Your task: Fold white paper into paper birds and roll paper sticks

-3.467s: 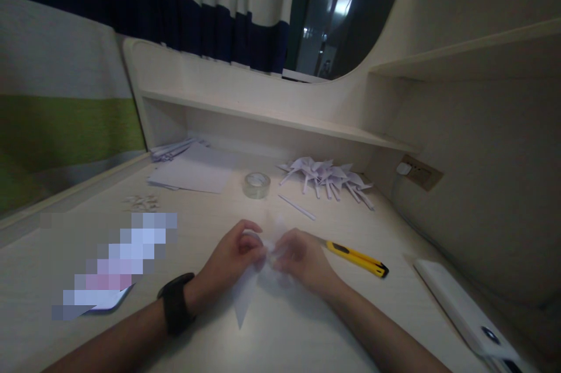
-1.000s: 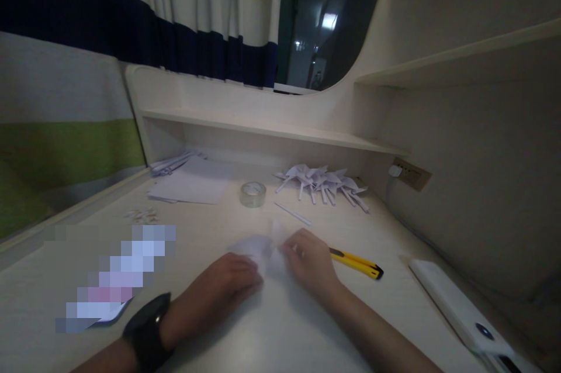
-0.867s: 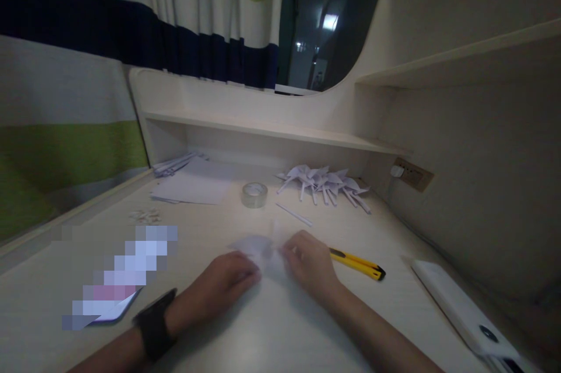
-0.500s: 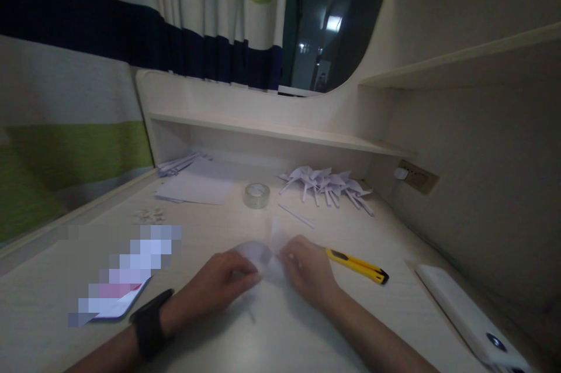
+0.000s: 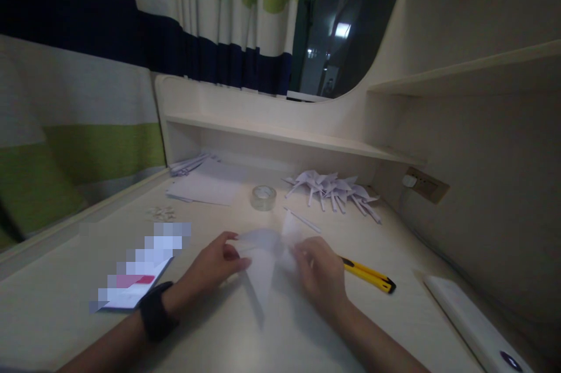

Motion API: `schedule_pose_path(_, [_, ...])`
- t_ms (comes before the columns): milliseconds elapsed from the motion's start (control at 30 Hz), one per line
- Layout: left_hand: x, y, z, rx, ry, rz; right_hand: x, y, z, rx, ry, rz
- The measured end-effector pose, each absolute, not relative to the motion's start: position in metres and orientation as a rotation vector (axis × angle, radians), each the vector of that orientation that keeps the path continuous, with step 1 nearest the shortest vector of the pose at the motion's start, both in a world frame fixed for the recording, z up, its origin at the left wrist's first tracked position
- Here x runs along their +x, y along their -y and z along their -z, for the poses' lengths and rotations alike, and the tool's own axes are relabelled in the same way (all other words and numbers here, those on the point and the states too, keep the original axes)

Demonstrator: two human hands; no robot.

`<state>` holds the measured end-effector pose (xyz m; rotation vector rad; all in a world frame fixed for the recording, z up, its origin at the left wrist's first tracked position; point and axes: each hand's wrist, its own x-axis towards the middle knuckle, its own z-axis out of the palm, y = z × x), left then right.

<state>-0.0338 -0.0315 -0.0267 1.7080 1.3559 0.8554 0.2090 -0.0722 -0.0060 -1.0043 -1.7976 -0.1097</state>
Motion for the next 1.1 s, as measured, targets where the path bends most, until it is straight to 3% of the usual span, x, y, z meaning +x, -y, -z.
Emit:
schedule_pose_path(200, [-0.020,0.035,0.020,1.580,-1.456,-1.164,0.206,0.073,0.012,-1.063,1.868,0.172])
schedule_pose_path(400, [-0.021,0.053,0.013,2.010,-1.555,-1.124,0.199,0.078,0.016,-1.126,1.868,0.143])
schedule_pose_path(667, [-0.028,0.055,0.004,2.658,-1.215,-1.059,0.197,0.079,0.017,-1.183,1.886,0.080])
schedule_pose_path(833, [-0.028,0.052,0.000,2.130,-1.456,-0.981,0.195,0.078,0.019,-1.250,1.844,0.018])
schedule_pose_path(967, [-0.029,0.053,-0.002,1.617,-1.305,-0.859,0.194,0.075,0.023,-1.293,1.792,-0.066])
schedule_pose_path(1100, [-0.033,0.056,0.000,1.538,-1.339,-0.914,0.196,0.071,0.026,-1.357,1.736,-0.125])
